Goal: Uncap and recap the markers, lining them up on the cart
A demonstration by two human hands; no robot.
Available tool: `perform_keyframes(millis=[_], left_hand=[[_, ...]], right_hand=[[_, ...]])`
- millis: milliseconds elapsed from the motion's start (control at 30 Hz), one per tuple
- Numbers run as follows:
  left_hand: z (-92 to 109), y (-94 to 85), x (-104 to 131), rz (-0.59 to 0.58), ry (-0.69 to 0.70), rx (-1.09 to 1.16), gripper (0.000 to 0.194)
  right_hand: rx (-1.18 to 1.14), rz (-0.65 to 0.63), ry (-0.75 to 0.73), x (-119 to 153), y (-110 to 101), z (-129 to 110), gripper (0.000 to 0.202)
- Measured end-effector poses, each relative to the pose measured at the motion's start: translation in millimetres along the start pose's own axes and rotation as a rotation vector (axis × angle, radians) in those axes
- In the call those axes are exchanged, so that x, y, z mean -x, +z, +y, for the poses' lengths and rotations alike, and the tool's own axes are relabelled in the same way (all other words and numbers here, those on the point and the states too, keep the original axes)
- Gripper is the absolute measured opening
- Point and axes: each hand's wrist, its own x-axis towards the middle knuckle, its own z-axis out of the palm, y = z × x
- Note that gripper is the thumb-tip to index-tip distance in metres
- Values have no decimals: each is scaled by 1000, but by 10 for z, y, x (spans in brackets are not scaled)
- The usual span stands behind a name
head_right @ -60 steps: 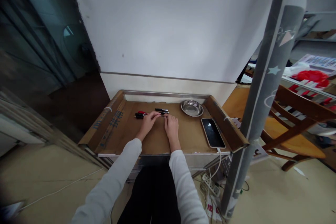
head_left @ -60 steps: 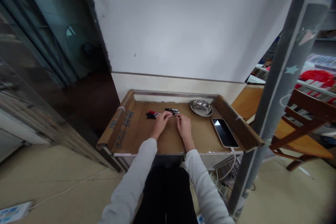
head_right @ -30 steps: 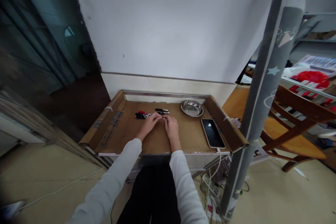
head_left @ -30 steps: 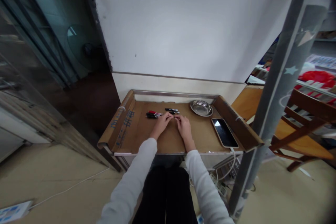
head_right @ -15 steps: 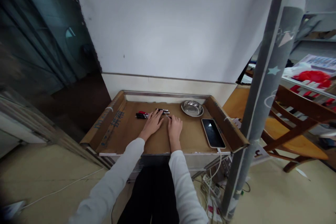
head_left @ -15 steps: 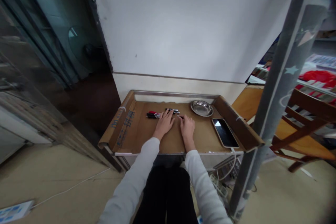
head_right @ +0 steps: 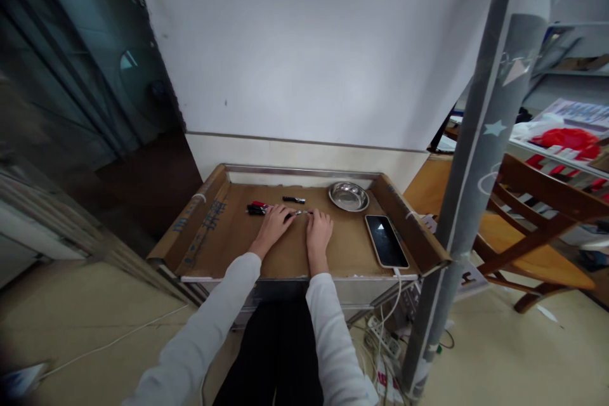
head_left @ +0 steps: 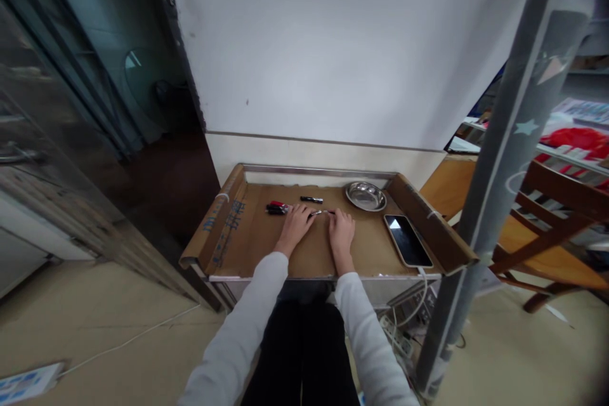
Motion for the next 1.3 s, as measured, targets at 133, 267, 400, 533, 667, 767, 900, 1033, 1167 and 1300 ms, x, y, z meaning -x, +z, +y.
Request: perform_keyframes(millis=[133,267,400,533,667,767,900,1033,1167,1300], left_hand=[[-3,-12,5,1,20,-40,20],[17,-85,33,39,-4,-21,22],[30,-246,161,133,-204,-47,25],[10,-366,342,107,-466,-197,24],[-42,-341,405,24,-577,-291,23],[-70,-286,353,34,-565,-273,24],[-73,-245,279,72,-537,-252,24],[-57,-225,261,84,-500,-219,27],[-4,-186,199,42,-394,-245,29],[48,-127,55,-26,-334,-295,31]], right_hand=[[-33,-55,-90,-6,-30,-66,28],[-202,-99,-227,12,-68,-153,34],[-275,-182,-335,15,-75,-204,50],[-67,-189,-180,-37,-10,-153,42],[106,-186,14,-113,57,-72,32],[135,-197,18,-161,86,-51,37],[137,-214,-47,-189,133,-53,39],[139,-209,-57,-182,186,-40,37],[129,-198,-59,-179,203,-17,33],[116,-177,-70,-191,185,-1,25]])
